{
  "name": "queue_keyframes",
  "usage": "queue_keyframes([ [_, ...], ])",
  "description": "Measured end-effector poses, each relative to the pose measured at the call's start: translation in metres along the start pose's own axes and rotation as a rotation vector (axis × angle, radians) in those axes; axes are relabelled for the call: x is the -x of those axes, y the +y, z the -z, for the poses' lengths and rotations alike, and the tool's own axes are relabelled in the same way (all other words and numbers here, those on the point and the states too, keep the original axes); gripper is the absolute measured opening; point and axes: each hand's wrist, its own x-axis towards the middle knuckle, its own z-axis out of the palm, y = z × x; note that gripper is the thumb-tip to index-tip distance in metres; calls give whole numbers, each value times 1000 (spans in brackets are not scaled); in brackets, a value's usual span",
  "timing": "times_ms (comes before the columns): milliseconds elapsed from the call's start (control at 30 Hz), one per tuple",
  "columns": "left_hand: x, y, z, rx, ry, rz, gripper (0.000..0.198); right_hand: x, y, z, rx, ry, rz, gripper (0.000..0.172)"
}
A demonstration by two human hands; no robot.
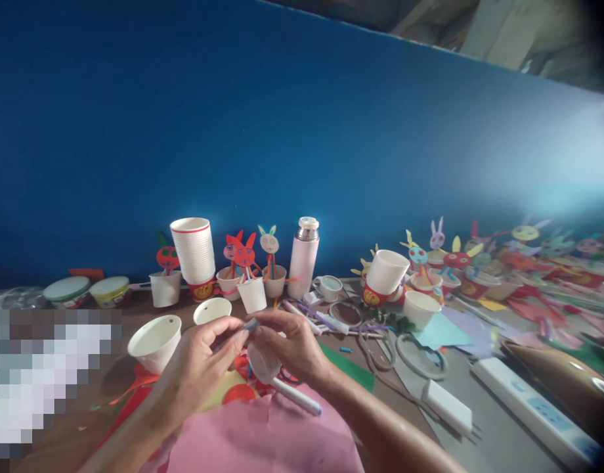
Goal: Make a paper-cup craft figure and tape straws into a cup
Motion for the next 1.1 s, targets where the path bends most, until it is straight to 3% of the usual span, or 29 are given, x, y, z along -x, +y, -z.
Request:
queue_keyframes([
  [300, -4, -16, -2, -29, 67, -58, 25, -2, 10, -4, -80, 17, -69, 26],
  [400, -5, -21, -2, -37, 79, -42, 28, -3, 11, -2, -39, 31, -71, 19],
  [500, -5, -20, -3, -26, 101, -12, 31, -3, 8, -1, 2, 19, -94, 12],
  [600, -5, -15, -2, 18, 110, 25, 34, -2, 5, 0, 8, 5, -118, 15],
  [833, -3, -16, -2, 79, 70, 48, 33, -2, 2, 0, -10, 28, -122, 21],
  [1100, -8, -24, 2, 259, -112, 108, 29, -1, 3, -1, -1, 37, -81, 22],
])
